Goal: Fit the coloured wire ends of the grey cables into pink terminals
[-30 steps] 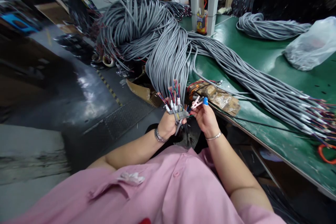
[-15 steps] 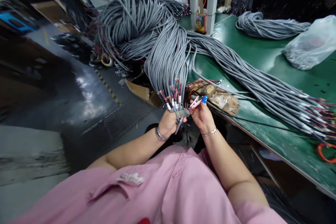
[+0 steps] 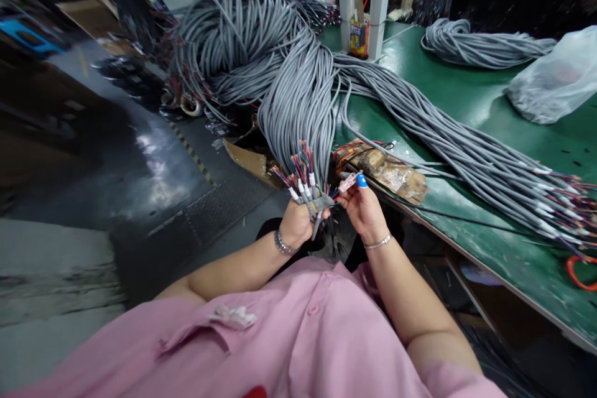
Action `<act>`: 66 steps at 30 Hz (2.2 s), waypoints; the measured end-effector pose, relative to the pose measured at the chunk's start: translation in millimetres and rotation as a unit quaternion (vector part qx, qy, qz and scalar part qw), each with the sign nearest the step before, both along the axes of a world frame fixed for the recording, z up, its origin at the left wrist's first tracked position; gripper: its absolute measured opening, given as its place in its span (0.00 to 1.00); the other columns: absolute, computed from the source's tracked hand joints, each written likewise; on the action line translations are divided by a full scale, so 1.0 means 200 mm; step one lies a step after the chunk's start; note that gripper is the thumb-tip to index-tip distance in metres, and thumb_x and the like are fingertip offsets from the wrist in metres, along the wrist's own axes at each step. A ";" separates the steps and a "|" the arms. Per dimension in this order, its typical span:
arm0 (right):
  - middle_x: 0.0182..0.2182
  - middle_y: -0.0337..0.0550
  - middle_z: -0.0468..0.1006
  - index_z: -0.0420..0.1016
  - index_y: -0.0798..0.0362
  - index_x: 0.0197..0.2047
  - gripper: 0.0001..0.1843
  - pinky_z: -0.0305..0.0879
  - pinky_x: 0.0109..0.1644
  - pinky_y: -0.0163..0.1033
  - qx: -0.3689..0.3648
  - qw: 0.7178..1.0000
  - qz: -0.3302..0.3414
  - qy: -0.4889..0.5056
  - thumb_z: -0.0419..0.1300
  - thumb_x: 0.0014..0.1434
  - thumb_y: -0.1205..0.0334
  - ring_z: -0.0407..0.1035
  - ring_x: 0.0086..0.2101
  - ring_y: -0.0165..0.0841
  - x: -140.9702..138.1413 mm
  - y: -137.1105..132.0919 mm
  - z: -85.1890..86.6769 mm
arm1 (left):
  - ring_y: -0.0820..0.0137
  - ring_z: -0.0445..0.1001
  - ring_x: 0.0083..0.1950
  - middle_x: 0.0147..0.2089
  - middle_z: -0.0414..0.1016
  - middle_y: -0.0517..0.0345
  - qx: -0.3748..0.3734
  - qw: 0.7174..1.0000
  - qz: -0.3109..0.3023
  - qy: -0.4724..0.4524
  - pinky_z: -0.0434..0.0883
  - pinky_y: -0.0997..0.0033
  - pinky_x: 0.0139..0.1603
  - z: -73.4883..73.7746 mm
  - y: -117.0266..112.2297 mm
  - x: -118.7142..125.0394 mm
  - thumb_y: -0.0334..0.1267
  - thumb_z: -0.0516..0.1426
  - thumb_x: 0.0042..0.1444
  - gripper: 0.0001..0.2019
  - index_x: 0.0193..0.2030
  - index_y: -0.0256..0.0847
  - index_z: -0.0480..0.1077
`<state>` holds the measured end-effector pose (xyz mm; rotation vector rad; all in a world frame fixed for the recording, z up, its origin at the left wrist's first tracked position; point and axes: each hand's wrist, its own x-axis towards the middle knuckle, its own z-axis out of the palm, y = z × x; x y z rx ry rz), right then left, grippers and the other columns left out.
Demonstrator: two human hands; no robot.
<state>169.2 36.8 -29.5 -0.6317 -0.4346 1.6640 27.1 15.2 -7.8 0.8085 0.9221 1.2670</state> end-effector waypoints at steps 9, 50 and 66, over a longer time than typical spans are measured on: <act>0.30 0.38 0.81 0.77 0.52 0.33 0.10 0.70 0.34 0.36 -0.016 0.999 -0.008 0.032 0.65 0.56 0.53 0.71 0.28 0.28 -0.02 0.02 0.01 | 0.77 0.64 0.19 0.17 0.68 0.60 0.007 0.999 0.016 0.032 0.59 0.75 0.22 0.01 0.03 0.04 0.37 0.65 0.44 0.11 0.19 0.35 0.70; 0.32 0.39 0.81 0.77 0.50 0.35 0.08 0.71 0.35 0.35 -0.044 0.999 -0.007 0.020 0.65 0.55 0.55 0.73 0.30 0.29 0.01 0.01 0.04 | 0.76 0.65 0.19 0.17 0.68 0.61 -0.001 0.998 0.045 0.040 0.61 0.74 0.23 0.01 0.03 0.04 0.39 0.66 0.43 0.11 0.19 0.36 0.70; 0.32 0.41 0.80 0.74 0.50 0.34 0.23 0.73 0.31 0.35 -0.039 0.998 0.048 -0.018 0.62 0.52 0.37 0.72 0.28 0.30 0.03 0.00 0.02 | 0.76 0.66 0.20 0.18 0.69 0.60 0.014 0.998 0.055 0.020 0.63 0.75 0.23 -0.03 -0.01 0.01 0.42 0.67 0.43 0.12 0.21 0.37 0.71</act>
